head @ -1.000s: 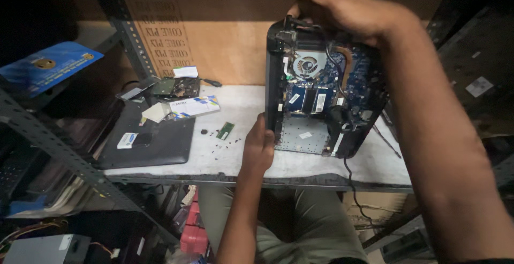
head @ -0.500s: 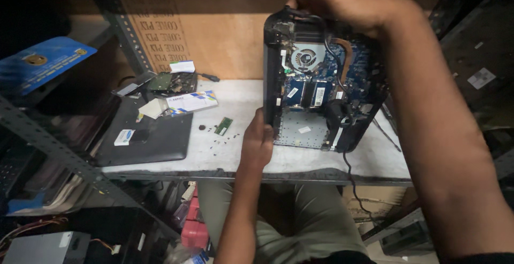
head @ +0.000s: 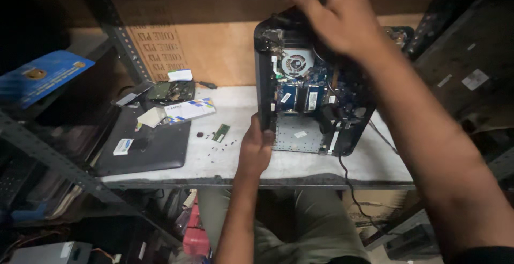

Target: The person works on a disassembled laptop placed on a metal shelf. They repeatedly plug and unplug the power adapter, rotate the laptop to access different sides, and use a screwdriver to adjust components on the motherboard.

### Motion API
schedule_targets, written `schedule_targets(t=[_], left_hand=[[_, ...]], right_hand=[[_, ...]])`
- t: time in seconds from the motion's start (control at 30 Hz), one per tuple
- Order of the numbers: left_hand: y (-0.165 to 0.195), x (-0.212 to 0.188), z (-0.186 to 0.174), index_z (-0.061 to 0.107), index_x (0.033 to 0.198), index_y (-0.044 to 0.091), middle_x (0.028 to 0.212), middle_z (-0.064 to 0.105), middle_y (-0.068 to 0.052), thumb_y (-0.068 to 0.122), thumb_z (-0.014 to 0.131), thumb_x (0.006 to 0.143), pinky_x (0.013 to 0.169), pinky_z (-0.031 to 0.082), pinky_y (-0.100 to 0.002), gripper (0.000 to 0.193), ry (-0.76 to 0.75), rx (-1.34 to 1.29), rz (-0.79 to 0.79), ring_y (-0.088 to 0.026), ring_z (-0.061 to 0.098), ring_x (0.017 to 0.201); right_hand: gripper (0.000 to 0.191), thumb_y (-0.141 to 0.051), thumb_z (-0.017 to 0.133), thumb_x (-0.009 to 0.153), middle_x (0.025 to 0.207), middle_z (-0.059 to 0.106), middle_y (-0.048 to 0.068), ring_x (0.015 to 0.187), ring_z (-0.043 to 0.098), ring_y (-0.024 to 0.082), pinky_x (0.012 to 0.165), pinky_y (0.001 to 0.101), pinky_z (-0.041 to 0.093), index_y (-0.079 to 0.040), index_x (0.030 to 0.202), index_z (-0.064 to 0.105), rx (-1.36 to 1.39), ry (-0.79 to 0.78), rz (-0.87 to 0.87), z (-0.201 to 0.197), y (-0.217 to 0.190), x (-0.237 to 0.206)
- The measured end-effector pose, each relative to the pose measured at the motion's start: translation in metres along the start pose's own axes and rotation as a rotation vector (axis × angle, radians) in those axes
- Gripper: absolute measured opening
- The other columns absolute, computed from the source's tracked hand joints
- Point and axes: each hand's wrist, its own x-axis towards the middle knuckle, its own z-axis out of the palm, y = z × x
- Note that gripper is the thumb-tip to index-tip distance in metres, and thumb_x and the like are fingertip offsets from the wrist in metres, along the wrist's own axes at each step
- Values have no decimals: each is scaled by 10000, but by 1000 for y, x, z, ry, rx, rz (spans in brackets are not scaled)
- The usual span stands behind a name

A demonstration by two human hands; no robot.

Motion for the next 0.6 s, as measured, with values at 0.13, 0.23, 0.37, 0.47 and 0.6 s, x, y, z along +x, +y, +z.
schedule_targets(t=[0.13, 0.23, 0.37, 0.47, 0.6], left_hand=[[-12, -5, 1, 399, 1423, 82, 1039, 678, -205, 196, 668, 964, 795, 537, -463, 544, 13, 125, 16, -416, 686, 918], [-12, 12, 7, 445, 1447, 71, 1143, 698, -223, 179, 647, 993, 889, 554, -460, 508, 14, 97, 82, -410, 693, 1045], [46, 17, -35, 543, 1384, 70, 1238, 694, -228, 221, 646, 1038, 959, 560, -404, 391, -94, -203, 347, -345, 685, 1126], [133, -106, -209, 529, 1384, 68, 1219, 692, -233, 229, 635, 1038, 940, 554, -419, 396, 529, 58, 331, -367, 680, 1110], [135, -151, -253, 510, 1385, 65, 1194, 689, -240, 239, 621, 1037, 915, 546, -440, 404, 700, 168, 315, -397, 674, 1089]], right_hand=[[175, -118, 688, 1122, 974, 693, 141, 920, 665, 331, 886, 457, 475, 35, 1043, 663, -389, 270, -395, 7, -32, -46], [136, -104, 705, 995, 946, 713, 135, 857, 694, 309, 873, 429, 511, 10, 1059, 666, -84, 172, -331, 56, -78, -87], [457, -153, 693, 1018, 1250, 695, 135, 1156, 705, 272, 1001, 388, 559, -47, 1439, 552, 672, -329, -133, 137, -162, -130], [620, -159, 629, 1077, 1525, 595, 185, 1299, 690, 282, 1074, 374, 585, -49, 1624, 358, 1069, -437, -46, 187, -208, -129], [549, -102, 548, 1108, 1460, 556, 208, 1303, 634, 293, 1141, 390, 549, -63, 1614, 340, 1114, -471, -157, 217, -231, -134]])
